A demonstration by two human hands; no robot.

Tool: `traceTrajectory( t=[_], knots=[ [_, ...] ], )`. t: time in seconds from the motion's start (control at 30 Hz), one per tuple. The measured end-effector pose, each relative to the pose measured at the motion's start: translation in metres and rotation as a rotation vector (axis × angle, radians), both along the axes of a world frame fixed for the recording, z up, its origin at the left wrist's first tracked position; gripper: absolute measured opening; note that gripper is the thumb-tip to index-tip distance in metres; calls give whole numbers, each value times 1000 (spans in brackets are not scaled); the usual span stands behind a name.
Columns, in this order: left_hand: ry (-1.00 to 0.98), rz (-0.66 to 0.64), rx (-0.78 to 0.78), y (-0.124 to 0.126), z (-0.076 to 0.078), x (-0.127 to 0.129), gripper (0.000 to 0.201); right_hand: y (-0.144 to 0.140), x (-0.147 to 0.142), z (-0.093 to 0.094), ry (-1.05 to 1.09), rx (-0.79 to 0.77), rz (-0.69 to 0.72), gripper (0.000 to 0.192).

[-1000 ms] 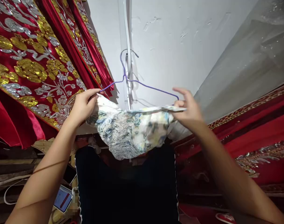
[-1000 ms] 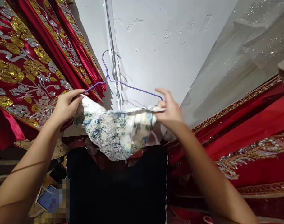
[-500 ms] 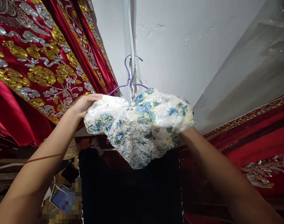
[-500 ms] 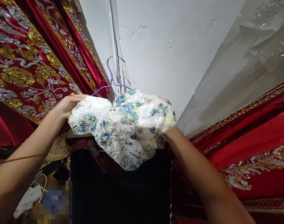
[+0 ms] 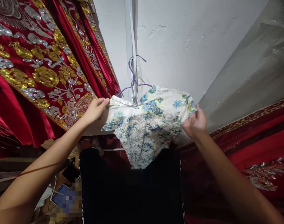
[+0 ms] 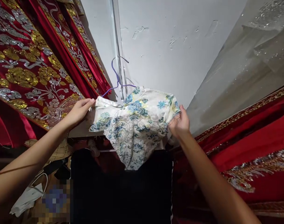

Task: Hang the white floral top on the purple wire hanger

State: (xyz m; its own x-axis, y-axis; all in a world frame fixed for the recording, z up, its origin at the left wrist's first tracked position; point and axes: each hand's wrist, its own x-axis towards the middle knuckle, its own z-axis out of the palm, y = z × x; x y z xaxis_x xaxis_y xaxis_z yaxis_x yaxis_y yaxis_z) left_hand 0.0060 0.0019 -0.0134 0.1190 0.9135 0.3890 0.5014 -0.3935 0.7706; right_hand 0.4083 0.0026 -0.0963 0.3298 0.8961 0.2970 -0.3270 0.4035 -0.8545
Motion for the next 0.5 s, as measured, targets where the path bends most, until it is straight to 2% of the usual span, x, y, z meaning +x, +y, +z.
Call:
traceTrajectory(
  t=[0.07, 0.13, 0.23, 0.33, 0.4, 0.5],
  knots=[
    [74, 3, 112, -3, 4, 10, 37, 0, 2, 7, -6, -7, -27, 31],
    [144, 45, 207, -1, 14, 20, 32, 4, -1, 26, -77, 40, -58, 34],
    [228, 114, 345, 7, 38, 34, 31, 17, -12, 70, -128, 207, -90, 30],
    [275, 162, 438, 18, 64, 40, 31, 26, -26, 108, -194, 280, -92, 19],
    [277, 175, 440, 24, 73, 37, 35, 20, -36, 116, -287, 263, -54, 21],
    [209, 122, 377, 23, 69, 26, 36, -9, -47, 103, -569, 200, 10, 36]
  ],
)
